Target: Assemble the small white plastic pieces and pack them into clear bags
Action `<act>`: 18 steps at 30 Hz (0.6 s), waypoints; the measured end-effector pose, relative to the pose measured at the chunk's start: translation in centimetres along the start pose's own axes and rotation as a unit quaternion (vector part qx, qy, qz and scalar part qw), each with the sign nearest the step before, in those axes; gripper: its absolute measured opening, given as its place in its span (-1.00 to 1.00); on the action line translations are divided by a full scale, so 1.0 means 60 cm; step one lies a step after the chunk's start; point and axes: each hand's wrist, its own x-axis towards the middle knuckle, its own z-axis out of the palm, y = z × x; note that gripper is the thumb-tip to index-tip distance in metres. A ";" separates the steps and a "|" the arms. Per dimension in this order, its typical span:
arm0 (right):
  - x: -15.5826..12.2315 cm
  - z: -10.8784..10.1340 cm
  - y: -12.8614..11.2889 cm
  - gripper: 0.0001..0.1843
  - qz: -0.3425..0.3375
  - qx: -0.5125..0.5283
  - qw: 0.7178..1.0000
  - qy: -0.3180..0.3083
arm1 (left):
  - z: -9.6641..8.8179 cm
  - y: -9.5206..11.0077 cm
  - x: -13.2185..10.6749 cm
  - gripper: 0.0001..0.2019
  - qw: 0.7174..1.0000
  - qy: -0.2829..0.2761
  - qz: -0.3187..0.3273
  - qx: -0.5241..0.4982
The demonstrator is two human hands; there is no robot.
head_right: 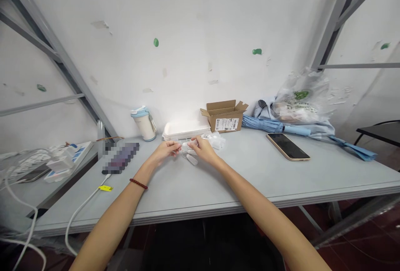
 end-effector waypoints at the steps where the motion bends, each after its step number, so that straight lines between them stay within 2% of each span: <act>1: 0.001 -0.001 0.001 -0.65 -0.001 -0.010 1.000 0.006 | -0.007 -0.003 0.003 -0.65 1.000 0.030 0.006 -0.004; 5: 0.000 -0.003 0.004 -0.74 -0.023 -0.074 0.997 -0.010 | -0.040 -0.021 0.018 -0.69 0.983 0.185 0.003 0.016; 8: -0.005 0.000 0.004 -0.80 -0.057 -0.134 0.988 -0.044 | -0.056 -0.039 0.027 -0.77 0.964 0.257 -0.002 0.073; 12: -0.013 0.004 0.003 -0.72 -0.089 -0.165 0.978 -0.093 | -0.064 -0.059 0.037 -0.91 0.929 0.295 0.039 0.222; 14: -0.015 0.004 0.003 -0.61 -0.093 -0.169 0.974 -0.120 | -0.065 -0.066 0.041 -0.85 0.906 0.302 0.060 0.291; 18: -0.017 0.003 0.003 -0.40 -0.095 -0.186 0.965 -0.156 | -0.059 -0.069 0.043 -0.78 0.898 0.311 0.083 0.301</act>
